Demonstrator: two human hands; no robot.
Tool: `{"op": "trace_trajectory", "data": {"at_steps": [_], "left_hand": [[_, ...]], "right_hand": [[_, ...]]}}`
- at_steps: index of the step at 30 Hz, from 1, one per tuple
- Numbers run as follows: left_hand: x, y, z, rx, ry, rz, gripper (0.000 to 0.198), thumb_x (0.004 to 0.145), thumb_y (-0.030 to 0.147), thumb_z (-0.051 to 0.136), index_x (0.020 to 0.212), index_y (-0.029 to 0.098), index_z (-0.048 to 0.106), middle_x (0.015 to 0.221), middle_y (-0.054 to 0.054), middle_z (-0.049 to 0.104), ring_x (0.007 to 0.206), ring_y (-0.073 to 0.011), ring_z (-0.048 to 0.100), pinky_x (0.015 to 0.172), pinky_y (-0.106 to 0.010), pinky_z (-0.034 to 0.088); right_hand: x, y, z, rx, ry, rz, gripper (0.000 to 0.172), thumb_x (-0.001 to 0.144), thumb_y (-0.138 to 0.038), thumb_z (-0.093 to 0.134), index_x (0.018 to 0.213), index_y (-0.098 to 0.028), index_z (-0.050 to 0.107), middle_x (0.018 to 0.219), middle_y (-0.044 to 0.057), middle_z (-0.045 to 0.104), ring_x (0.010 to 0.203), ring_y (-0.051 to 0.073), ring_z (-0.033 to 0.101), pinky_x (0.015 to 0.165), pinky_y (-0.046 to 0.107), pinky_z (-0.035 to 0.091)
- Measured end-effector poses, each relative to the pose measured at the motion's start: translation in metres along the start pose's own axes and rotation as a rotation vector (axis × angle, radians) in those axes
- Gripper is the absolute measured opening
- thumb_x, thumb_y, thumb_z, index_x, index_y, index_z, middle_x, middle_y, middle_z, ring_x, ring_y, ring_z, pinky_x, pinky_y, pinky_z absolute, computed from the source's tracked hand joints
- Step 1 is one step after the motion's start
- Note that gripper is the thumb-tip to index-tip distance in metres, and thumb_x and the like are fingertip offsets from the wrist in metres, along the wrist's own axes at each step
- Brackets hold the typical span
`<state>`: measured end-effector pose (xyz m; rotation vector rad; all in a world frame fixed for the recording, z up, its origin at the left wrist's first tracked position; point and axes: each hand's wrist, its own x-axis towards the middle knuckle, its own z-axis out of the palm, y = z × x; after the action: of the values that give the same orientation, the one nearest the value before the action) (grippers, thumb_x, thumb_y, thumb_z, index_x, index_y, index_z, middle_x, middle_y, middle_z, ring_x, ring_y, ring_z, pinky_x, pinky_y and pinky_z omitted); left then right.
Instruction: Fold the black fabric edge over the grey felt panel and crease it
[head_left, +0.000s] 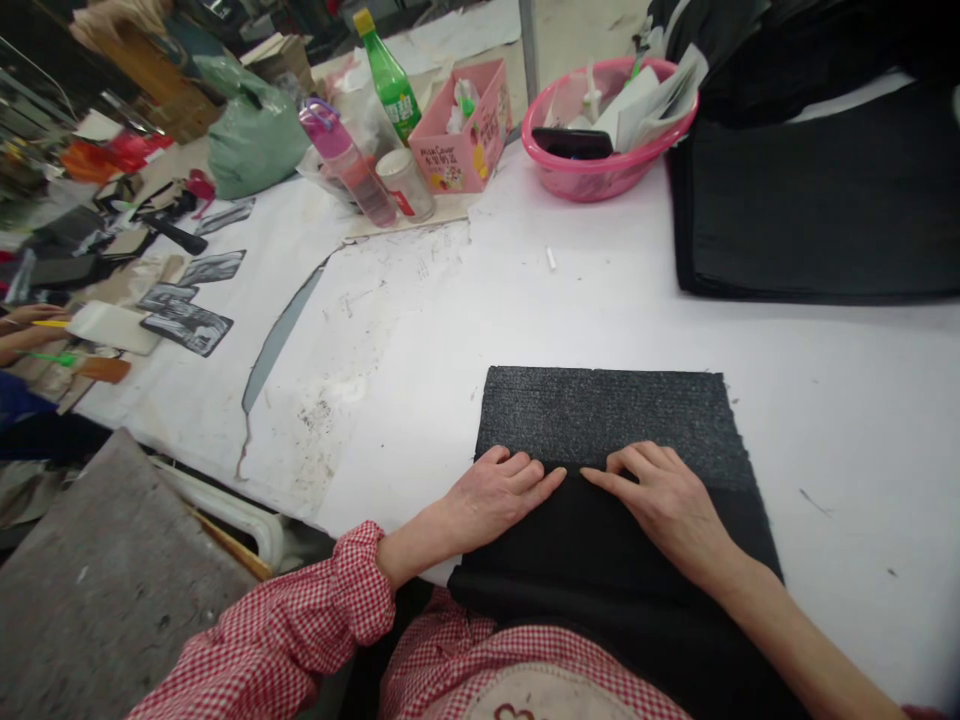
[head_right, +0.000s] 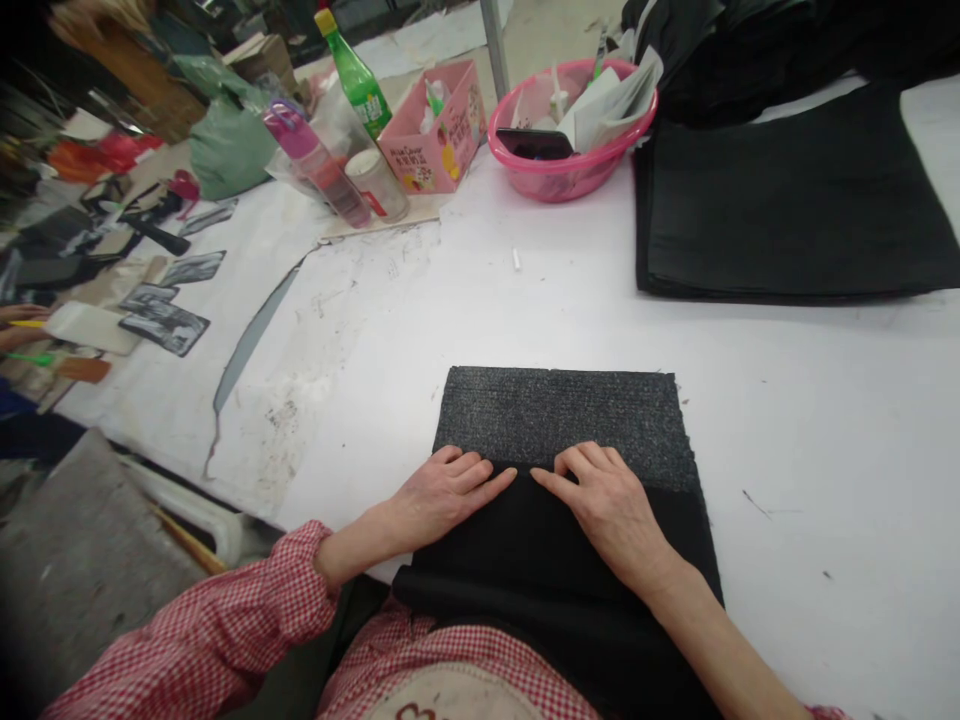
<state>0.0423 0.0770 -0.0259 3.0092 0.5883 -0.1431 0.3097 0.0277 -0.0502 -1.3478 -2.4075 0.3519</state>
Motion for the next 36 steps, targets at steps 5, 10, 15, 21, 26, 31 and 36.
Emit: {"op": "trace_trajectory", "data": {"at_steps": [5, 10, 15, 21, 26, 31, 36], "left_hand": [[0.004, -0.001, 0.0, -0.042, 0.023, 0.018, 0.039, 0.103, 0.015, 0.041, 0.142, 0.013, 0.038, 0.112, -0.01, 0.056, 0.106, -0.0214, 0.051, 0.088, -0.037, 0.041], [0.009, 0.001, -0.002, -0.025, 0.013, 0.054, 0.038, 0.102, 0.011, 0.039, 0.14, 0.008, 0.039, 0.112, -0.01, 0.058, 0.104, -0.0206, 0.053, 0.089, -0.036, 0.04], [0.013, 0.001, -0.003, -0.029, -0.02, 0.055, 0.043, 0.102, 0.014, 0.042, 0.144, 0.012, 0.035, 0.111, -0.009, 0.057, 0.101, -0.0206, 0.053, 0.086, -0.036, 0.04], [0.021, 0.003, -0.002, -0.05, -0.028, 0.07, 0.039, 0.103, 0.015, 0.038, 0.143, 0.012, 0.037, 0.11, -0.009, 0.056, 0.104, -0.021, 0.051, 0.086, -0.036, 0.042], [0.031, 0.008, -0.006, -0.036, -0.06, 0.098, 0.04, 0.103, 0.013, 0.036, 0.143, 0.008, 0.033, 0.11, -0.009, 0.057, 0.102, -0.0204, 0.052, 0.085, -0.036, 0.04], [0.039, 0.011, -0.011, -0.02, -0.084, 0.098, 0.043, 0.103, 0.014, 0.036, 0.146, 0.01, 0.031, 0.104, -0.008, 0.057, 0.093, -0.0202, 0.052, 0.08, -0.035, 0.039], [0.044, 0.012, -0.009, -0.041, -0.071, 0.113, 0.04, 0.104, 0.013, 0.035, 0.144, 0.009, 0.033, 0.109, -0.009, 0.056, 0.101, -0.0207, 0.051, 0.083, -0.035, 0.039]], "right_hand": [[-0.01, 0.012, -0.01, 0.016, 0.005, -0.023, 0.029, 0.096, -0.016, 0.05, 0.117, -0.029, 0.065, 0.096, 0.005, 0.059, 0.089, 0.02, 0.051, 0.076, 0.034, 0.037], [-0.017, 0.018, -0.014, 0.019, -0.005, -0.025, 0.031, 0.098, -0.015, 0.046, 0.12, -0.028, 0.063, 0.097, 0.006, 0.059, 0.09, 0.02, 0.05, 0.076, 0.034, 0.037], [-0.019, 0.02, -0.011, 0.007, 0.014, -0.019, 0.029, 0.098, -0.018, 0.048, 0.12, -0.028, 0.064, 0.097, 0.006, 0.059, 0.089, 0.02, 0.051, 0.076, 0.035, 0.037], [-0.02, 0.017, -0.01, -0.015, 0.01, -0.012, 0.03, 0.098, -0.017, 0.047, 0.12, -0.028, 0.064, 0.096, 0.006, 0.057, 0.09, 0.02, 0.05, 0.077, 0.035, 0.038], [-0.021, 0.019, -0.013, -0.03, -0.025, -0.029, 0.029, 0.1, -0.02, 0.044, 0.122, -0.027, 0.061, 0.096, 0.006, 0.056, 0.09, 0.021, 0.048, 0.078, 0.037, 0.037], [-0.029, 0.032, -0.02, -0.019, -0.022, -0.049, 0.029, 0.1, -0.02, 0.043, 0.12, -0.029, 0.062, 0.095, 0.005, 0.057, 0.088, 0.02, 0.049, 0.078, 0.037, 0.037], [-0.036, 0.038, -0.023, -0.014, -0.012, -0.029, 0.029, 0.1, -0.02, 0.044, 0.12, -0.029, 0.063, 0.095, 0.005, 0.057, 0.088, 0.02, 0.049, 0.077, 0.036, 0.037]]}}
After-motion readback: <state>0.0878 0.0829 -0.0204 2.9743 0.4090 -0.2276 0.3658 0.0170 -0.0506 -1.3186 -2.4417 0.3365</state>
